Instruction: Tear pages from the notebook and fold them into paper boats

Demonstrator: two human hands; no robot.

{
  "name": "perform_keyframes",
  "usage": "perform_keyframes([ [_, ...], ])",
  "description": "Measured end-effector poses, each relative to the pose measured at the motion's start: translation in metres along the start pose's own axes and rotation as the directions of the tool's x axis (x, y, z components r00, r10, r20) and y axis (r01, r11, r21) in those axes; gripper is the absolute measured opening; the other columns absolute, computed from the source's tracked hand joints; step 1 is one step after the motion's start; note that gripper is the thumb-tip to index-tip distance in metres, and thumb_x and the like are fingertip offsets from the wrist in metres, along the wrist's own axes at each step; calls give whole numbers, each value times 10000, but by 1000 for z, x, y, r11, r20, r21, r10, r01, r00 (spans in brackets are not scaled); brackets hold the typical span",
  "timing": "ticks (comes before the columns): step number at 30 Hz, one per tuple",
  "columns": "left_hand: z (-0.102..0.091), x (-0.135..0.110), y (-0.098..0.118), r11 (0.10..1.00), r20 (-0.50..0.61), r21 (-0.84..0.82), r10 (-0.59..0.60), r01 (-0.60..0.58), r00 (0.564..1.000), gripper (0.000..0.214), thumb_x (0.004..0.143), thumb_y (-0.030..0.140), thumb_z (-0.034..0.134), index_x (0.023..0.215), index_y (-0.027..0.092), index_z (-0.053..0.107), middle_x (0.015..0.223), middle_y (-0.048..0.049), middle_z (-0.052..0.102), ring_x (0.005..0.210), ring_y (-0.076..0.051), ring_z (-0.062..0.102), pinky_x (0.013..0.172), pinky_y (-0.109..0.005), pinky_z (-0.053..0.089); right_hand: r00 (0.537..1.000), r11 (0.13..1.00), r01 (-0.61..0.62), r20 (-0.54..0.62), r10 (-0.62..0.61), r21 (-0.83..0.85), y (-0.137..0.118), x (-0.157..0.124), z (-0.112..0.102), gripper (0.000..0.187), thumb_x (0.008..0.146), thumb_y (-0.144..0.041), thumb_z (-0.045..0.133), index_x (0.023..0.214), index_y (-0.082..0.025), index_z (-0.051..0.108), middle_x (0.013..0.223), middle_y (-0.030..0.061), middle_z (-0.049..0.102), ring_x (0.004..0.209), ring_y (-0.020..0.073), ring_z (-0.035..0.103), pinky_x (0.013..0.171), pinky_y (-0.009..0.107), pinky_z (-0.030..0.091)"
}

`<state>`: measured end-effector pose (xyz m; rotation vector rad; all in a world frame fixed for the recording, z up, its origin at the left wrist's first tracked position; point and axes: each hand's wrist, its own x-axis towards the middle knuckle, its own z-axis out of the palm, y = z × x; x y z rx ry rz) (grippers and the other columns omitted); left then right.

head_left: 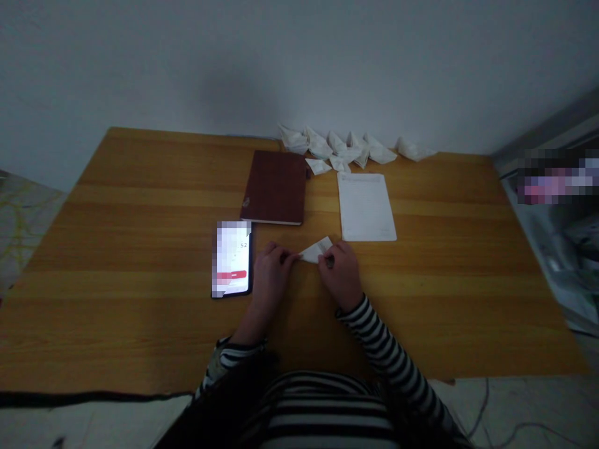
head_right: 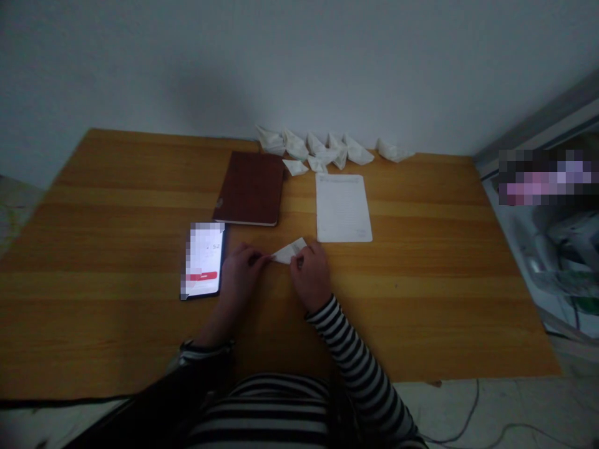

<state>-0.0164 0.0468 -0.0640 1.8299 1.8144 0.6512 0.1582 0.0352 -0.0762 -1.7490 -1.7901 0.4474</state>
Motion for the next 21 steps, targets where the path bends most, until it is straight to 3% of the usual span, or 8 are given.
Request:
perform_keyframes([
  [6, 2, -1, 5, 986, 21, 165, 30, -33, 999, 189, 924, 297, 611, 809, 159, 671, 880, -72, 638, 852, -250, 606, 794, -384, 444, 999, 994, -36, -6, 35, -101, -5, -3, 4, 146, 859, -148, 510, 734, -221, 492, 872, 95, 563, 889, 252, 514, 815, 399, 453],
  [15, 5, -3, -1, 991, -9, 131, 24, -23, 1000, 168, 930, 284, 591, 813, 178, 648, 877, -55, 629, 789, -216, 595, 755, -354, 449, 999, 976, -8, 37, 16, -216, -9, -2, 3, 94, 895, -169, 490, 830, -200, 550, 1036, 149, 642, 982, 285, 545, 863, 435, 399],
  [21, 4, -10, 5, 967, -37, 246, 78, -66, 996, 170, 959, 289, 531, 928, 179, 658, 945, -88, 649, 882, -254, 620, 821, -404, 478, 1000, 976, 11, 9, -9, -219, -11, -3, 3, 78, 887, -159, 503, 836, -205, 539, 1115, 156, 650, 1011, 292, 551, 881, 435, 382],
])
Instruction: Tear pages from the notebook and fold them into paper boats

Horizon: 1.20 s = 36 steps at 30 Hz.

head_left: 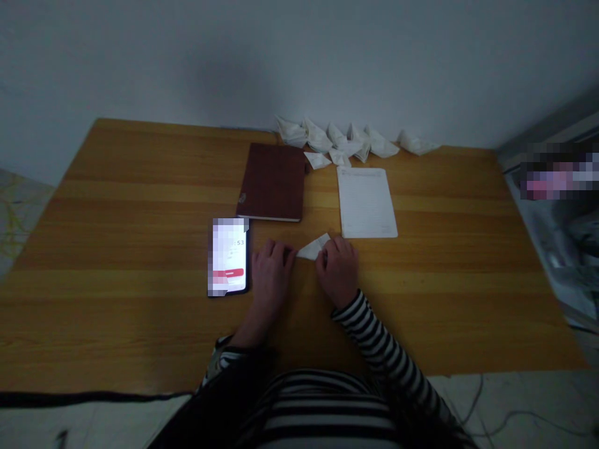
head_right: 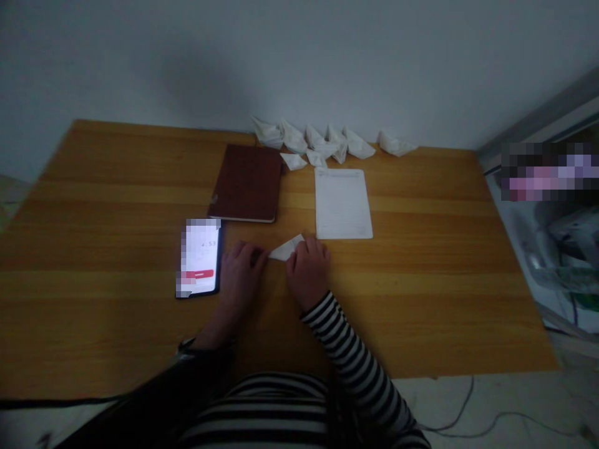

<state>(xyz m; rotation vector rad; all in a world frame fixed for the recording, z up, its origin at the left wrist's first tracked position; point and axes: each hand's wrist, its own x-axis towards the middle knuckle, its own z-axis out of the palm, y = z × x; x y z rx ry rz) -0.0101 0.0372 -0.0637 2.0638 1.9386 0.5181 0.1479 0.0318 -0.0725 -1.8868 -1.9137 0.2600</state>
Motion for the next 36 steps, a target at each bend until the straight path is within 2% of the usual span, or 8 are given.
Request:
perform_keyframes([
  [3, 3, -17, 11, 985, -1, 39, 166, -166, 986, 296, 963, 159, 445, 1205, 158, 615, 1233, -162, 630, 1147, -301, 591, 953, -447, 480, 999, 1000, -12, 39, 13, -22, 0, 0, -1, 78, 899, -175, 501, 843, -203, 549, 1079, 152, 651, 998, 291, 549, 873, 431, 379],
  [4, 6, -25, 15, 968, 35, 34, 248, -249, 968, 382, 950, 107, 413, 1302, 134, 561, 1350, -184, 583, 1253, -307, 546, 1026, -461, 455, 998, 999, -16, 52, 18, -29, 0, 1, -1, 80, 902, -181, 501, 845, -203, 553, 1064, 148, 650, 994, 291, 548, 870, 429, 377],
  [6, 12, -39, 24, 928, 116, 22, 366, -371, 923, 496, 922, 37, 348, 1406, 61, 455, 1449, -217, 521, 1387, -306, 451, 1115, -474, 408, 998, 999, -18, 63, 20, -40, 0, 1, -1, 84, 902, -187, 501, 842, -206, 558, 1037, 140, 648, 982, 289, 545, 863, 425, 375],
  [9, 20, -53, 32, 932, 193, 70, 336, -355, 922, 590, 904, 12, 301, 1493, 17, 313, 1533, -258, 414, 1478, -315, 307, 1160, -518, 365, 998, 999, -10, 61, 13, -44, 1, 2, -2, 87, 890, -182, 500, 828, -210, 555, 1018, 134, 645, 960, 287, 538, 854, 422, 374],
  [13, 20, -54, 32, 942, 227, 145, 266, -303, 937, 551, 926, 27, 293, 1470, -40, 340, 1555, -298, 346, 1495, -341, 216, 1192, -520, 315, 999, 999, -13, 50, 15, -42, 1, 2, -2, 98, 890, -173, 488, 820, -214, 543, 973, 127, 640, 937, 282, 534, 844, 417, 371],
  [19, 20, -52, 32, 938, 236, 192, 242, -289, 941, 543, 935, 32, 299, 1471, -34, 353, 1567, -286, 328, 1497, -325, 194, 1200, -514, 301, 997, 998, -21, 71, 25, -54, 0, 2, -3, 108, 901, -184, 483, 825, -203, 558, 970, 128, 640, 948, 275, 533, 848, 405, 365],
  [30, 18, -42, 40, 923, 263, 248, 226, -293, 938, 522, 968, 87, 303, 1474, 1, 398, 1578, -206, 356, 1485, -296, 286, 1215, -494, 263, 997, 999, -23, 68, 25, -26, 3, 3, -1, 119, 891, -201, 495, 810, -189, 581, 1034, 128, 653, 969, 259, 537, 869, 397, 376],
  [36, 15, -44, 37, 940, 219, 260, 166, -222, 961, 527, 985, 110, 279, 1496, 19, 364, 1585, -200, 331, 1497, -286, 262, 1222, -564, 165, 997, 999, -27, 68, 29, -31, 3, 5, -2, 101, 871, -188, 505, 796, -192, 572, 970, 122, 652, 952, 263, 536, 855, 399, 381],
])
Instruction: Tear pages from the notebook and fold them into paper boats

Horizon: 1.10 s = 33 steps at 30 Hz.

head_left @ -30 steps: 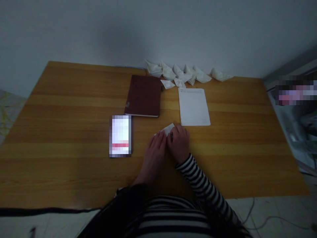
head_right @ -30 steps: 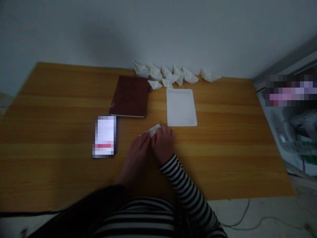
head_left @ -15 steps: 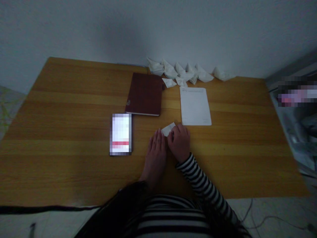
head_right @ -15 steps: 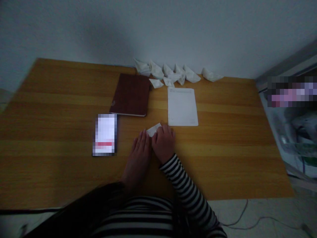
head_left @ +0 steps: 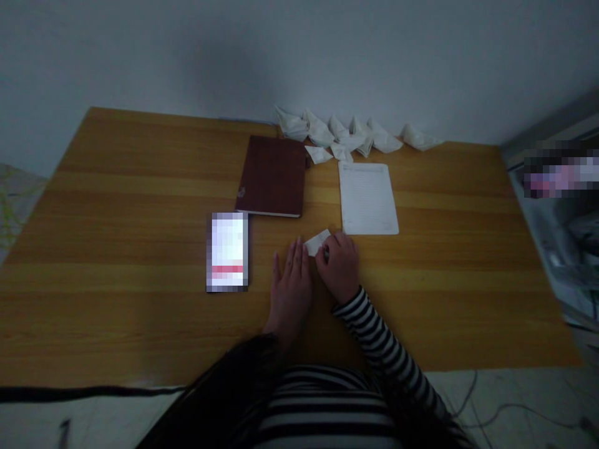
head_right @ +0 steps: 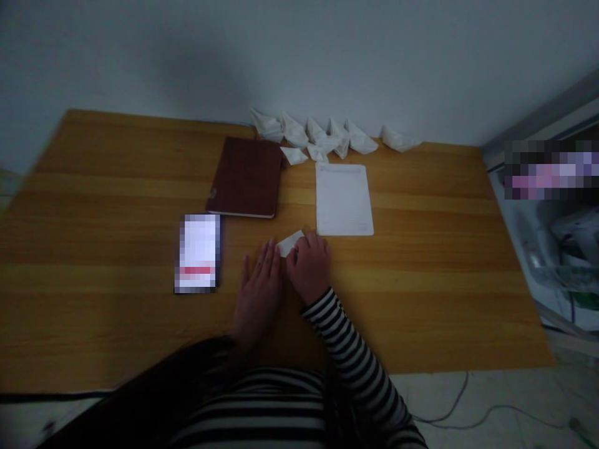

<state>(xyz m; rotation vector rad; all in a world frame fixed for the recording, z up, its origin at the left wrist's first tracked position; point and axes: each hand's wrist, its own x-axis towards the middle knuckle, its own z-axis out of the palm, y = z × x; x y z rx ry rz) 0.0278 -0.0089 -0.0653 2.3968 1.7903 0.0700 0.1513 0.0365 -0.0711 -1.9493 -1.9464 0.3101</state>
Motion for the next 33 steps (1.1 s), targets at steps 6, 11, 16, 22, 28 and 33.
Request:
perform_keyframes([
  [6, -2, -4, -6, 999, -35, -36, -33, 32, 999, 532, 974, 111, 295, 1495, 26, 359, 1591, -183, 316, 1498, -274, 268, 1214, -608, 14, 1000, 1000, 17, -21, -17, 7, 0, -1, 1, 93, 873, -187, 507, 807, -190, 573, 1035, 140, 654, 972, 271, 535, 873, 413, 384],
  [11, -5, -9, -20, 997, -66, -51, -63, 59, 996, 540, 972, 112, 297, 1508, 77, 358, 1598, -139, 319, 1489, -263, 293, 1195, -614, -94, 1000, 1000, 11, -28, -11, 3, 1, -2, 2, 88, 879, -187, 505, 831, -189, 579, 1053, 140, 647, 975, 270, 536, 875, 412, 389],
  [16, -4, -9, -25, 996, -60, -60, -73, 69, 996, 535, 977, 124, 307, 1508, 103, 368, 1600, -125, 323, 1491, -263, 289, 1188, -628, -100, 999, 1000, 2, -41, -2, 17, 2, -1, 2, 89, 884, -202, 517, 888, -180, 604, 957, 115, 644, 959, 267, 547, 872, 410, 416],
  [22, -8, -7, -21, 997, -55, -52, -62, 60, 997, 542, 965, 101, 289, 1498, 83, 382, 1595, -144, 331, 1497, -277, 270, 1183, -645, -87, 989, 992, 126, -71, -127, -23, -15, -21, 3, 274, 972, -185, 462, 1173, -175, 648, 1336, 136, 615, 1282, 280, 491, 1109, 514, 310],
  [28, -11, -7, -18, 997, -41, -42, -71, 70, 997, 546, 958, 109, 304, 1496, 97, 396, 1593, -159, 335, 1503, -299, 251, 1174, -678, -54, 935, 952, 305, 196, -294, -26, -21, -53, 4, 526, 988, -101, 300, 1507, -149, 371, 1576, 123, 389, 1503, 228, 260, 1197, 650, -35],
  [33, -10, -7, -18, 996, -45, -45, -74, 72, 996, 570, 948, 97, 308, 1515, 91, 357, 1596, -156, 328, 1496, -304, 269, 1175, -677, -48, 960, 977, 209, 202, -195, -49, -3, -63, -12, 592, 947, -70, 321, 1535, -139, 326, 1590, 141, 341, 1504, 273, 264, 1181, 682, -48],
])
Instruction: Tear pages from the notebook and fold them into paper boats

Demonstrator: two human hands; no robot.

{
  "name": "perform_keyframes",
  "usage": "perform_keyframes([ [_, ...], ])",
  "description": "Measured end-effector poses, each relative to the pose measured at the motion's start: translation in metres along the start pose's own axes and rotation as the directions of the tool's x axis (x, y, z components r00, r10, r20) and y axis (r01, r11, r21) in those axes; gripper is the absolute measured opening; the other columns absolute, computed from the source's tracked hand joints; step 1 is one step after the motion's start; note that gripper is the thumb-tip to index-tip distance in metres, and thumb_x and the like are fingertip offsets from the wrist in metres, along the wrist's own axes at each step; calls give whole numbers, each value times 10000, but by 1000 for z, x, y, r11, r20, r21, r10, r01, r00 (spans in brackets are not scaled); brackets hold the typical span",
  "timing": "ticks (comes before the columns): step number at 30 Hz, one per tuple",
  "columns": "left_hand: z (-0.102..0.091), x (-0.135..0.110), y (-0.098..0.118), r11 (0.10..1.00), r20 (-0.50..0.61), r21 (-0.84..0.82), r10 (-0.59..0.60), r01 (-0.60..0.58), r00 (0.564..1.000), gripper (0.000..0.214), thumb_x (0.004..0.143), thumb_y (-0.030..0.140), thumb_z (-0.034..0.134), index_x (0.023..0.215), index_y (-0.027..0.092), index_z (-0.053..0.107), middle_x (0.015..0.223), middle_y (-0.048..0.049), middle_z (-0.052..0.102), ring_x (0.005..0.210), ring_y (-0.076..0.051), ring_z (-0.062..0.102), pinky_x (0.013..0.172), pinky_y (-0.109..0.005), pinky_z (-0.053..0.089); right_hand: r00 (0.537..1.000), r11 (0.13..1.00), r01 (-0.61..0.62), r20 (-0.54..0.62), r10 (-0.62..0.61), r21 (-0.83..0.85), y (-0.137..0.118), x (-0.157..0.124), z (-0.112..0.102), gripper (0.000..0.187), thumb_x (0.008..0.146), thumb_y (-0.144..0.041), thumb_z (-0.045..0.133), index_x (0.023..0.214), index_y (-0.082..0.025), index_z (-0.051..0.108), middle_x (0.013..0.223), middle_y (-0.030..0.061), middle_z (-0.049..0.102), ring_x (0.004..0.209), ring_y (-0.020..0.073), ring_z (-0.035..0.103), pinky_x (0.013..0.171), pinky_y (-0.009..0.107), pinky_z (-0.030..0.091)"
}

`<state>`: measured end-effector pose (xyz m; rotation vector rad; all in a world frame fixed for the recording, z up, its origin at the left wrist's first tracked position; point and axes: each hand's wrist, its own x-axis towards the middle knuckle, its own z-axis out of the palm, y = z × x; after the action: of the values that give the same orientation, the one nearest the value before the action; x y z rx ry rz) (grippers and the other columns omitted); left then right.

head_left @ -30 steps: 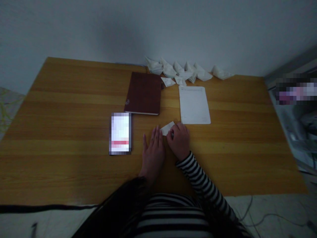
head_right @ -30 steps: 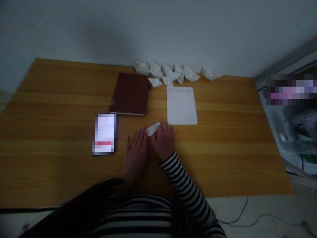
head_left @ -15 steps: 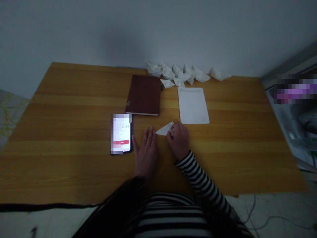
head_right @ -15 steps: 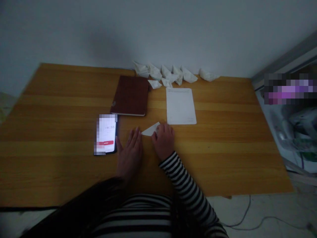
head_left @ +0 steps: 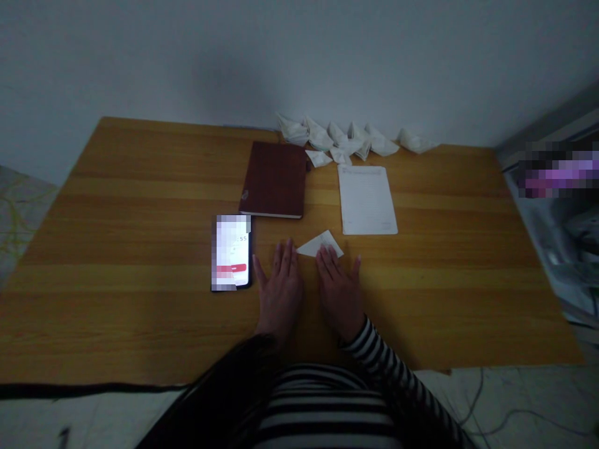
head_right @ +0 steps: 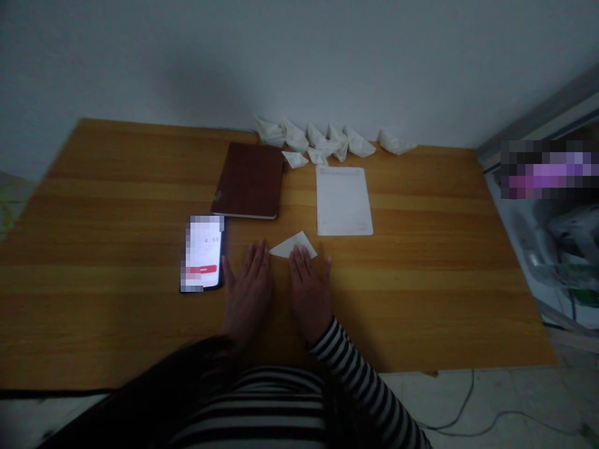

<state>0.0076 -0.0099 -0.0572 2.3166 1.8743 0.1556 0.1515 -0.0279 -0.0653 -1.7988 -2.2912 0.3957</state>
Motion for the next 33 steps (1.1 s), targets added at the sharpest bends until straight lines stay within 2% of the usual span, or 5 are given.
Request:
perform_keyframes([
  [8, -1, 8, -12, 998, 36, -11, 59, -59, 998, 512, 990, 180, 356, 1485, 59, 403, 1588, -188, 342, 1484, -335, 289, 1189, -618, 192, 999, 1000, -18, -30, 18, -20, 17, -11, -11, 621, 918, -38, 354, 1526, -166, 356, 1587, 147, 332, 1496, 336, 269, 1157, 742, 5],
  [14, 11, 41, -15, 912, 70, -187, 382, -364, 921, 518, 966, 205, 518, 1469, 125, 424, 1591, -196, 343, 1500, -277, 261, 1199, -527, 261, 999, 997, 33, -14, -32, 68, 30, -9, -9, 628, 885, -32, 378, 1504, -135, 397, 1577, 125, 377, 1502, 305, 264, 1195, 700, 75],
  [20, 13, 48, -10, 887, 9, -320, 353, -331, 936, 471, 970, 123, 451, 1440, 132, 464, 1554, -184, 415, 1461, -233, 356, 1137, -440, 411, 989, 920, 39, -147, 20, 389, 50, -5, -15, 540, 955, -115, 377, 1489, -170, 435, 1490, 121, 516, 1403, 209, 457, 1180, 477, 376],
  [28, 7, 52, -7, 928, 54, -287, 264, -238, 963, 528, 918, 8, 393, 1425, 128, 483, 1510, -165, 488, 1402, -233, 457, 1070, -408, 494, 911, 520, -62, -165, 378, 852, 48, 33, -4, 409, 927, -331, 578, 1315, -204, 582, 1323, 122, 649, 1195, 239, 631, 1061, 455, 498],
  [33, 24, 65, -1, 884, -31, -412, 228, -220, 973, 399, 957, 179, 504, 1349, 122, 554, 1535, -184, 451, 1453, -277, 372, 1126, -460, 426, 838, 347, -47, -152, 523, 937, 40, 54, 13, 406, 884, -377, 618, 1241, -194, 560, 1155, 121, 678, 1011, 219, 684, 906, 400, 584],
])
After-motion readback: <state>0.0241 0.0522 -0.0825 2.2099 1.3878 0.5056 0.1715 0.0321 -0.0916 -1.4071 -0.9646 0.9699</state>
